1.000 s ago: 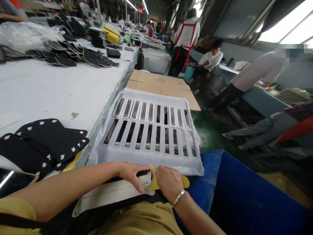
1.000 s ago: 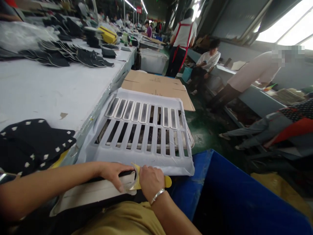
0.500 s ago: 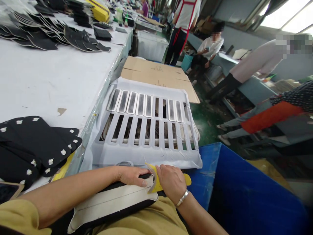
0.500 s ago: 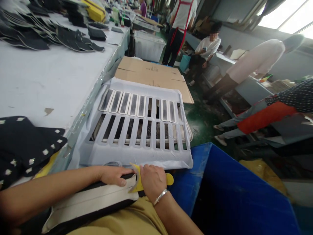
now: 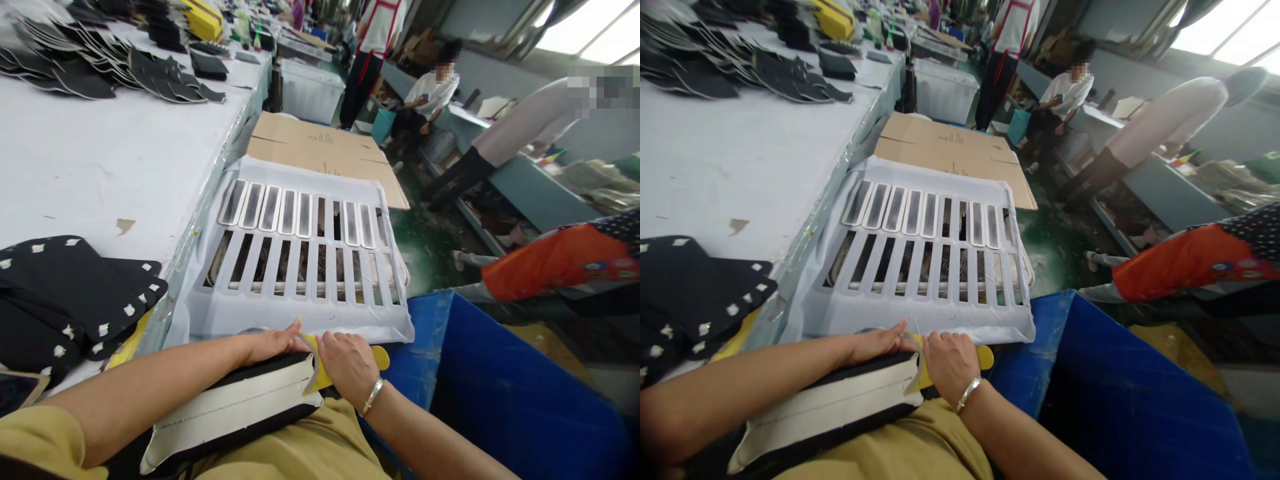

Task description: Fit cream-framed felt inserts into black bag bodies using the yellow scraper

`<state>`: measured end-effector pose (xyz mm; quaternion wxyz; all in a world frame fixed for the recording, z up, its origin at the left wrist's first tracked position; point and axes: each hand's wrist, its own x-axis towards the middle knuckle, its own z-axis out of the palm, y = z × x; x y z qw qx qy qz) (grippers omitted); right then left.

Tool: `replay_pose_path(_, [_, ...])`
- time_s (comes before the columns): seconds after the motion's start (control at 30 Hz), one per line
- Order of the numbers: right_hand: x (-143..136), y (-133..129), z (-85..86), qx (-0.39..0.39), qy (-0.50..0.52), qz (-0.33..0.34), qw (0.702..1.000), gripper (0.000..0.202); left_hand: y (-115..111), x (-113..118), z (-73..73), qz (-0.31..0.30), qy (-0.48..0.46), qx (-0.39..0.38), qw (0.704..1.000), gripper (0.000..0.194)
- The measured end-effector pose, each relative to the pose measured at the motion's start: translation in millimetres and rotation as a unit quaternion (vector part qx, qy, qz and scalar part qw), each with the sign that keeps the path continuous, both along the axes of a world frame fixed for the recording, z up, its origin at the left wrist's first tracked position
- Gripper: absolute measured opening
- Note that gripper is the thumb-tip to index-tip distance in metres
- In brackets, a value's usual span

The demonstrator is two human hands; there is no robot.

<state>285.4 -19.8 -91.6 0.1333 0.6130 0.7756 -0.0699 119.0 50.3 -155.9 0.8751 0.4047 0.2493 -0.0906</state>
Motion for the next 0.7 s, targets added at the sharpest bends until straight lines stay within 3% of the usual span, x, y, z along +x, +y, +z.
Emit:
replay_pose_path(0.1, [3,3,0.3,-0.015,0.007,0.021,1.0,0.035,-1,2,-0.1,0.024,0.003,-0.045,0.999,0.094])
replay_pose_path(0.3, [9,12,-1.5,-0.041,0.023,0.056,0.997,0.039,-3,3,-1.4,0.058,0.099,0.006,0.993,0.084])
replay_pose_path(0.4, [13,16,-3.5,-0.044,0.03,0.082,0.995,0.04,-4,2,3.7,0.059,0.157,0.094,0.981,0.076])
replay_pose_path(0.53, [16,24,-5.1,-0.037,0.041,0.14,0.989,0.038,0,-1,9.3,0.002,0.229,0.283,0.931,0.073])
replay_pose_path(0.7, [19,33,-9.8,-0.03,0.057,0.182,0.981,0.033,3,-5,10.2,-0.049,0.203,0.321,0.924,0.071])
